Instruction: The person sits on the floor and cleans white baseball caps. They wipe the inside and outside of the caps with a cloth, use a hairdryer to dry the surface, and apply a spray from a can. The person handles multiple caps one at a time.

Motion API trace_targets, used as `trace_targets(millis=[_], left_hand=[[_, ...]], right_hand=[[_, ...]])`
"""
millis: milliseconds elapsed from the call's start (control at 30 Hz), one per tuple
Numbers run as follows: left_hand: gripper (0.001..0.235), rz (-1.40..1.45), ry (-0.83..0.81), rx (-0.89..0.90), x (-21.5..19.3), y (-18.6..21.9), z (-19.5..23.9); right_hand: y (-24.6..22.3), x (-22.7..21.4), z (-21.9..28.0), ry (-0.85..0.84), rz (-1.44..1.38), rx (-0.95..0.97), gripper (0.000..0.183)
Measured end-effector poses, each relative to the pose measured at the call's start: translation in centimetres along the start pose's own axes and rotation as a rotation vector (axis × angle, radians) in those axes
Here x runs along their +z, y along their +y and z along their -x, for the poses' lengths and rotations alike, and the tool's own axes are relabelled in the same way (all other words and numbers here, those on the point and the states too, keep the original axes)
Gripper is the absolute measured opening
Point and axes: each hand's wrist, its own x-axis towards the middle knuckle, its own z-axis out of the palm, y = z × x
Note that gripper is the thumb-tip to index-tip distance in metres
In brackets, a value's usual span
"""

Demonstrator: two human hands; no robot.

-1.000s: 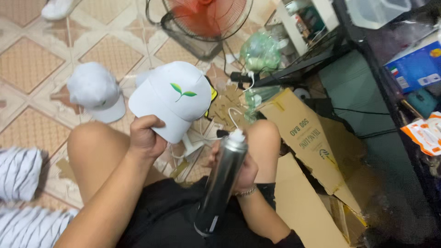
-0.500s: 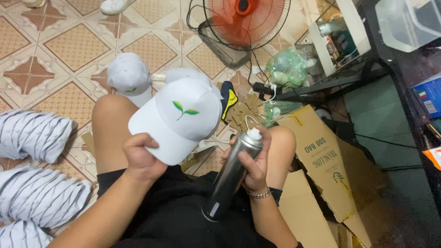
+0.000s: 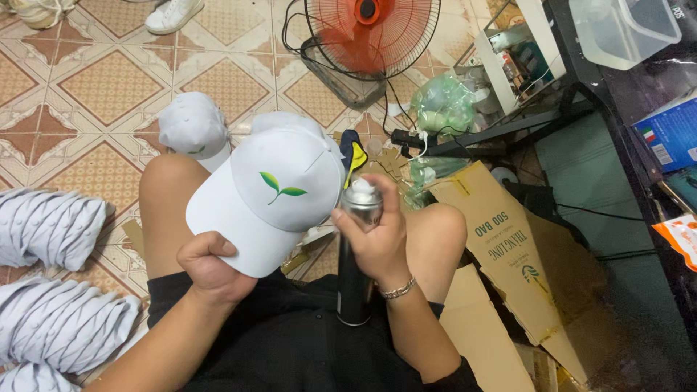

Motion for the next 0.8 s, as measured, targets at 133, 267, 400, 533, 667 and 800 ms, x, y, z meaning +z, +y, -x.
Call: trace_targets(millis=[133,267,400,533,667,800], left_hand=[[0.09,0.024,0.019,0.01,0.6,0.1,0.2],[0.087,0.078,0.058,0.042,1.1,-0.1,-0.1],[0.082,0.118,0.111,0.081,1.6,-0.6,-0.1],[0.078,0.134,0.112,0.081,2.1,-0.6,-0.4],[0.077,0.135,0.074,0.078,1.7,-0.9,-0.5],[0.07,0.114,-0.048,0.122,0.2,-2.4,-0.2]], right_hand=[[-0.9,0.4,0.8,-0.113,0.052,-0.021,0.058],[-1.2,0.6,2.0,-0.225,0.068,-0.084,0.057],[-1.4,0.2,1.6,0.012,0.139,-0.016,0.054],[-1.8,0.5,1.8,-0.259,0.131,-0.163,0.055],[-1.5,0.7,1.8,-0.208,0.092,-0.104,0.059],[-1.9,0.9,1.4,-0.119,0.196,-0.181,0.061]])
